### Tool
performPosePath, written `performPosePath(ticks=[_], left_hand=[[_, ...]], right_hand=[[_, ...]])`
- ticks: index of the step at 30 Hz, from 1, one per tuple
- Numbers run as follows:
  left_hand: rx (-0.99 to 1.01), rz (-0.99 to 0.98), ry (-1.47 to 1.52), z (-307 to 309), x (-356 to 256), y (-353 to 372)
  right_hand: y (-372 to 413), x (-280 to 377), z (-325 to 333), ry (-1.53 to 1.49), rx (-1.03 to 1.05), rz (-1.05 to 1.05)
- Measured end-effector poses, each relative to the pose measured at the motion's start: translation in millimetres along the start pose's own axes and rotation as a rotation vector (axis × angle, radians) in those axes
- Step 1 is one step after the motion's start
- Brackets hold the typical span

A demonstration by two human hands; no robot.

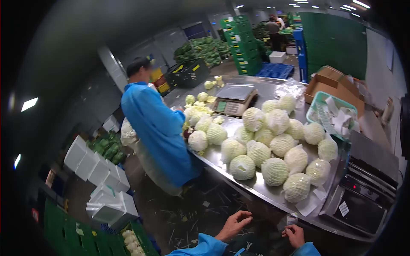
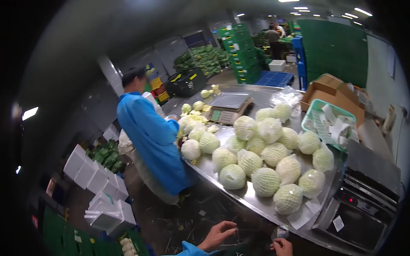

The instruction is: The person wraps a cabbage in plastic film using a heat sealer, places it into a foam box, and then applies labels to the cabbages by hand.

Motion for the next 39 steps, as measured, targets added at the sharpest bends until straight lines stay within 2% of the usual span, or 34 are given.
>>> performPosePath(ticks=[3,5,7,8,9,11,12,13,15,17,18,19,22,23,24,26,29,31,33,35,36,37,39], left_hand=[[0.052,-0.075,0.063,11.8,-2.7,-17.4],[0.136,-0.141,0.108,14.5,-3.1,-36.5],[0.221,-0.216,0.110,23.3,-19.9,-45.7],[0.239,-0.357,-0.004,30.7,-16.5,-54.2],[0.327,-0.293,0.039,41.5,-17.5,-58.5],[0.405,-0.228,-0.070,77.5,-45.6,-53.3],[0.376,-0.290,-0.108,97.2,-50.6,-53.4],[0.315,-0.305,-0.165,117.6,-58.3,-51.9],[0.183,-0.264,-0.142,161.6,-57.6,-51.0],[-0.084,-0.255,-0.121,198.3,-26.8,-51.5],[-0.168,-0.145,-0.039,218.7,-31.5,-38.4],[-0.316,-0.160,0.002,235.4,-26.8,-23.7],[-0.724,-0.132,0.155,265.3,9.8,32.1],[-0.851,-0.085,0.172,267.5,26.3,52.6],[-0.907,-0.044,0.201,263.0,41.9,72.4],[-1.019,0.141,0.369,257.9,69.6,102.9],[-0.986,0.129,0.524,258.2,104.8,122.2],[-1.003,0.108,0.557,277.5,115.3,118.7],[-0.993,0.077,0.496,307.4,119.0,111.1],[-0.916,0.041,0.549,347.4,126.3,108.0],[-0.890,0.002,0.549,368.3,138.8,108.6],[-0.865,-0.041,0.540,400.1,140.1,114.6],[-0.896,0.078,0.406,468.1,144.6,143.2]], right_hand=[[-19.0,19.6,-23.6,0.031,-0.011,0.068],[-26.3,48.3,-43.2,0.046,-0.019,-0.032],[-46.2,50.2,-65.4,0.064,-0.073,0.056],[-62.1,42.1,-78.9,0.036,-0.082,0.021],[-78.6,38.5,-93.5,0.014,-0.091,-0.017],[-101.8,62.0,-143.0,-0.003,-0.013,0.038],[-110.5,78.2,-169.7,0.002,0.039,0.013],[-117.9,98.8,-197.5,0.207,0.085,0.189],[-151.7,79.6,-232.0,0.232,0.214,0.236],[-162.5,89.8,-276.5,0.018,0.363,0.061],[-163.7,101.5,-294.5,0.134,0.421,0.033],[-169.4,102.5,-308.8,0.271,0.514,0.170],[-205.8,50.1,-351.3,0.251,0.788,0.063],[-215.5,26.8,-365.4,0.264,0.817,0.040],[-212.5,8.8,-374.9,0.282,0.829,0.003],[-192.1,12.5,-410.1,0.297,0.911,-0.109],[-159.7,18.3,-451.7,0.282,1.144,-0.153],[-150.8,11.4,-484.2,0.394,1.205,-0.297],[-142.3,15.7,-520.4,0.403,1.230,-0.309],[-140.7,8.6,-572.5,0.451,1.246,-0.245],[-149.6,-1.5,-601.3,0.586,1.313,0.034],[-151.7,-15.0,-632.7,0.508,1.248,-0.157],[-162.4,-45.6,-704.7,0.519,1.263,-0.223]])
Point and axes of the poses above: each hand's wrist, its own y-axis away from the middle knuckle, its own z-axis out of the back of the hand, x = y × z, the point moved 1 cm from there along -y, towards the middle knuckle, and after that the axes turned 3 degrees about -y, right-handed, at the moved point
